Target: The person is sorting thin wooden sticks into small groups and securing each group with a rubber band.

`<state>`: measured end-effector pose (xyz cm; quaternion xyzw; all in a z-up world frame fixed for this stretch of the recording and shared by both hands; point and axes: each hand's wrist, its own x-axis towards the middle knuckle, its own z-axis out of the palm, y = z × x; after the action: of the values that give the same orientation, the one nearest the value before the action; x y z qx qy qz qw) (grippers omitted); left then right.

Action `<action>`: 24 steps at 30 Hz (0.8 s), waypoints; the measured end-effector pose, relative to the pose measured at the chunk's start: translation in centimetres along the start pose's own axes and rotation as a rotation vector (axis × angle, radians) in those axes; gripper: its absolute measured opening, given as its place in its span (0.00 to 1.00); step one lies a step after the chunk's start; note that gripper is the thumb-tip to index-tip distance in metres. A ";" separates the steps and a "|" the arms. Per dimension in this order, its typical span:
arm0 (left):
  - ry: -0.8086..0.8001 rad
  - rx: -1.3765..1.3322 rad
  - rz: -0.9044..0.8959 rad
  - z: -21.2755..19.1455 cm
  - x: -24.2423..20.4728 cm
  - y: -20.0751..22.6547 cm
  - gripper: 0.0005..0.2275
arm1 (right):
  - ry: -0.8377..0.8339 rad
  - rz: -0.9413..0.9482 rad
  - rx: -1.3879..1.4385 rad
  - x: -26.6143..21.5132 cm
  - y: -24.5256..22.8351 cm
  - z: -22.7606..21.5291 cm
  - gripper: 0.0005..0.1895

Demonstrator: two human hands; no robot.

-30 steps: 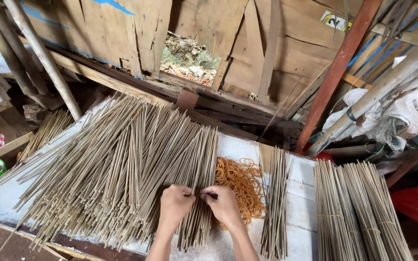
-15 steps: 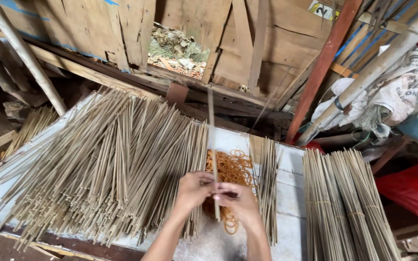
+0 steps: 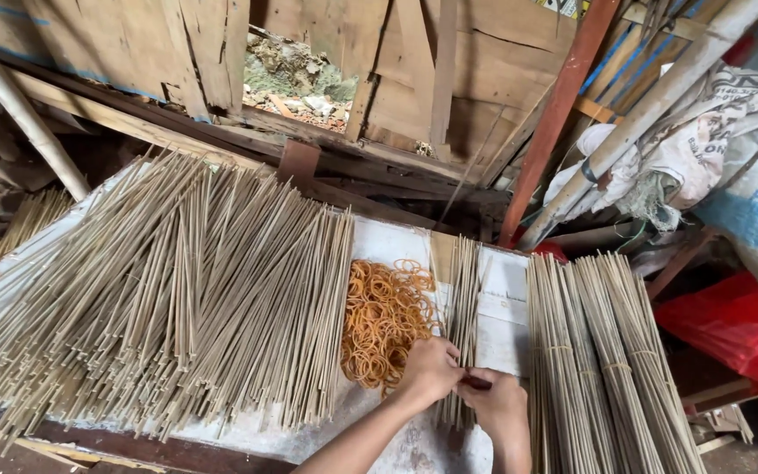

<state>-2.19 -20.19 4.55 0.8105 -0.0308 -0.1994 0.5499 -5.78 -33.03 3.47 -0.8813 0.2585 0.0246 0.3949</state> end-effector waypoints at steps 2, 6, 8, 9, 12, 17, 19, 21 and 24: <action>-0.024 0.022 0.033 -1.0 -1.0 0.4 0.13 | 0.044 0.006 -0.055 -0.4 -0.6 -0.1 0.23; 0.018 0.081 0.068 -5.0 -3.2 0.6 0.11 | 0.082 -0.068 -0.127 0.2 -1.6 0.4 0.22; 0.133 0.076 0.005 -8.1 -4.7 0.3 0.05 | 0.015 -0.244 -0.101 0.2 -2.8 1.4 0.17; 0.136 0.079 0.002 -9.6 -4.6 -1.0 0.05 | 0.011 -0.246 -0.098 -0.8 -4.7 1.9 0.17; 0.434 0.074 0.010 -14.2 -2.9 -6.8 0.05 | -0.182 -0.343 -0.207 -3.6 -9.9 3.9 0.18; 0.726 0.319 0.004 -17.5 0.5 -15.3 0.04 | -0.401 -0.483 -0.267 -4.7 -14.9 9.8 0.10; 0.747 0.359 0.019 -16.9 0.7 -15.7 0.06 | -0.408 -0.508 -0.267 -4.1 -15.5 12.6 0.11; 0.767 0.398 0.036 -16.3 0.6 -15.4 0.09 | -0.411 -0.533 -0.267 -4.1 -16.0 14.3 0.12; 0.688 0.477 -0.035 -15.5 0.6 -14.6 0.07 | -0.432 -0.405 -0.241 -3.8 -15.7 15.5 0.08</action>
<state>1.39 -1.00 -3.88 0.9349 0.1233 0.0864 0.3214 0.88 -11.66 4.50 -0.9296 -0.0171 0.1626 0.3302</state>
